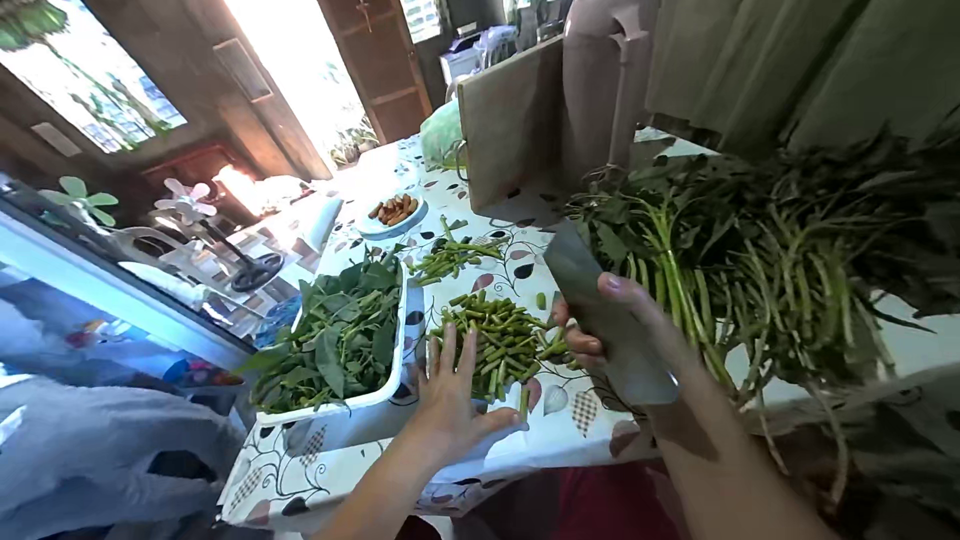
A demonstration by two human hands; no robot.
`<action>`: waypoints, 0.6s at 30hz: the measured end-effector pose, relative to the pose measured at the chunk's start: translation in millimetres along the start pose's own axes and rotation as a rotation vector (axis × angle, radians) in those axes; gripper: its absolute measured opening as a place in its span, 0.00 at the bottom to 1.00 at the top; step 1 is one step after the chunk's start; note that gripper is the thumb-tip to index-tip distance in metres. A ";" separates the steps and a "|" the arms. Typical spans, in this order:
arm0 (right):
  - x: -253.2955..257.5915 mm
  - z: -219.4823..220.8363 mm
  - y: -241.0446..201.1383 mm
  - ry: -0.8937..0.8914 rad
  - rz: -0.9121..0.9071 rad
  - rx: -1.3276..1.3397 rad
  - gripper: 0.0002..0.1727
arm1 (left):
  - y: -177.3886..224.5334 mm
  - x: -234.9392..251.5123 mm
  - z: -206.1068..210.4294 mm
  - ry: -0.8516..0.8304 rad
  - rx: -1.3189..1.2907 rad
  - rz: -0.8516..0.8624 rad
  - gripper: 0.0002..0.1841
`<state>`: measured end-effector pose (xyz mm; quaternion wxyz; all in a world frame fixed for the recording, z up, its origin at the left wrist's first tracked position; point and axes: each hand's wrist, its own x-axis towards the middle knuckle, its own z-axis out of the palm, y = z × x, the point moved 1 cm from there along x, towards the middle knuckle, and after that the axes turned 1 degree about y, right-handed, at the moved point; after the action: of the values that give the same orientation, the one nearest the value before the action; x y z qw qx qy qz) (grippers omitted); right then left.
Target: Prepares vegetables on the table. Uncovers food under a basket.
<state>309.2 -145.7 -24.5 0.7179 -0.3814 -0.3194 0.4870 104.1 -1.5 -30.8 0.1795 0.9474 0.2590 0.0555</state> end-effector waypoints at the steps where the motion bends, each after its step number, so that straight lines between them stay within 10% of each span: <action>1: -2.9 -4.8 6.0 -0.003 0.004 0.060 0.32 | -0.8 4.0 0.3 0.028 -0.018 -0.027 0.65; 10: -34.8 -22.5 28.8 0.117 -0.311 0.473 0.37 | 18.3 28.6 -7.8 0.091 0.127 0.207 0.57; 14: -39.5 -23.7 31.3 0.175 -0.372 0.528 0.39 | 52.3 72.5 -20.2 -0.113 0.163 0.366 0.29; 18: -38.9 -23.2 32.7 0.249 -0.387 0.536 0.41 | 82.2 121.8 -21.4 -0.364 0.248 0.322 0.25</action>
<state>301.0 -180.2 -67.7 0.9050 -0.1684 -0.1567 0.3579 243.3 1.4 21.0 0.0947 0.9855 0.0735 -0.1200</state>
